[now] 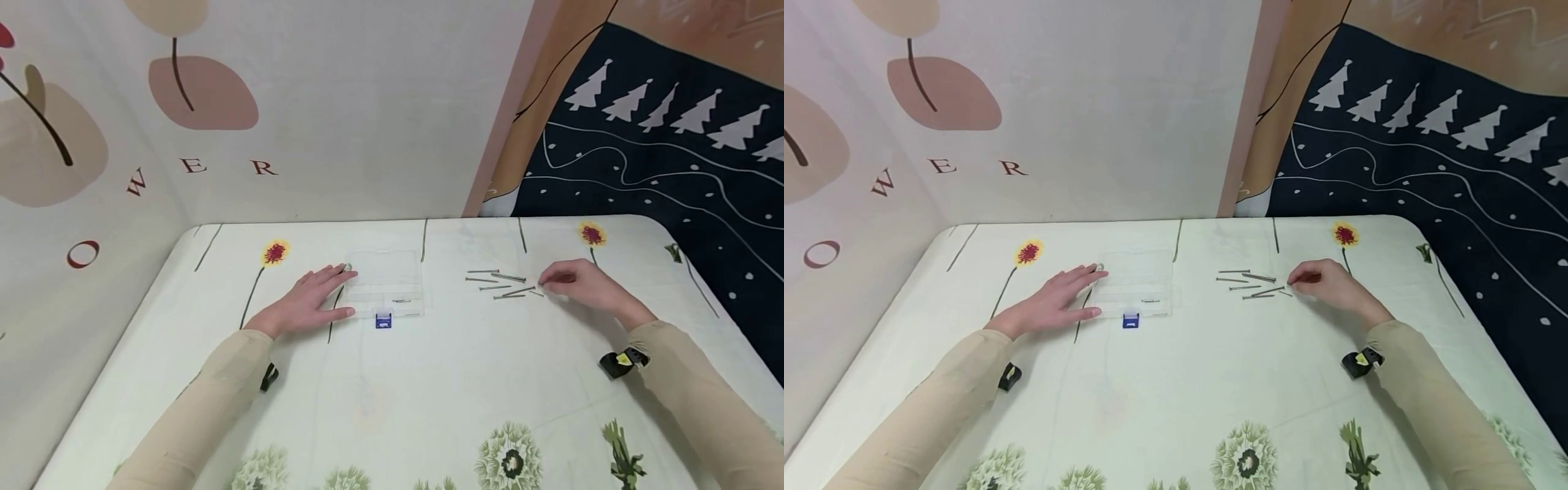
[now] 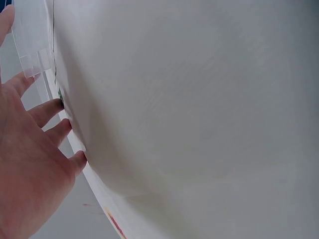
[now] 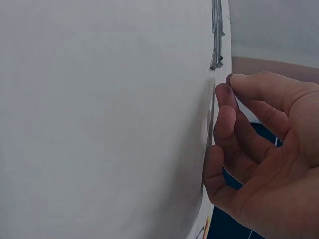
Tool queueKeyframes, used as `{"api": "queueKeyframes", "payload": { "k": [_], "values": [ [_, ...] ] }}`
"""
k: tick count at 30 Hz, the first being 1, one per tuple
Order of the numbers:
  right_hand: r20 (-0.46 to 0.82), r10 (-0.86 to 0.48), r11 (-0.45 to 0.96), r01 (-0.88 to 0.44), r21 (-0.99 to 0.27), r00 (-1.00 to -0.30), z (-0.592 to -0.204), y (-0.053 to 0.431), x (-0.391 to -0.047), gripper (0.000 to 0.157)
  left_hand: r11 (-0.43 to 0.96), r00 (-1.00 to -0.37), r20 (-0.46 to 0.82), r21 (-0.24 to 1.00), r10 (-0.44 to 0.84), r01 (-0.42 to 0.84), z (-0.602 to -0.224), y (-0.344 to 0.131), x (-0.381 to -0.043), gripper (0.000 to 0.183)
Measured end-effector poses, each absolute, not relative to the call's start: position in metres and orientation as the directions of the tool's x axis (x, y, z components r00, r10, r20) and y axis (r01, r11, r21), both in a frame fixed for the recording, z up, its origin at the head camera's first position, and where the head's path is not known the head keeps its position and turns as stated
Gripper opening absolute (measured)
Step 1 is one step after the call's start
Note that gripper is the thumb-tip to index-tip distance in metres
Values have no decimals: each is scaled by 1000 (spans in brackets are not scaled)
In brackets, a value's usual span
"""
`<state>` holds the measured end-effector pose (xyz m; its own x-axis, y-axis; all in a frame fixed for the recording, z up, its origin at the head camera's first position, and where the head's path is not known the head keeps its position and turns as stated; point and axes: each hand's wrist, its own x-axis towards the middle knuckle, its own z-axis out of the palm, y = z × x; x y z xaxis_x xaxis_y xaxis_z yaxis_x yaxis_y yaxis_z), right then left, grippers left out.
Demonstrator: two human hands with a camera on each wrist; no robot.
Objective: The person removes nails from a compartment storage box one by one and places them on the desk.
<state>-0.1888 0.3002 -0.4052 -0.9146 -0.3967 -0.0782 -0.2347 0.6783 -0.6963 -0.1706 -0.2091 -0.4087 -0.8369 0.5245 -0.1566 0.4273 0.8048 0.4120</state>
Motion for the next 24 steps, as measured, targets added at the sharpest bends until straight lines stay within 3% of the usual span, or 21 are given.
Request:
{"api": "queueKeyframes", "payload": {
  "k": [24],
  "values": [
    [-77,-392,654,-218,-724,-917,-398,276,-185,16,807,-838,-165,416,520,419,-407,-209,-170,76]
  ]
}}
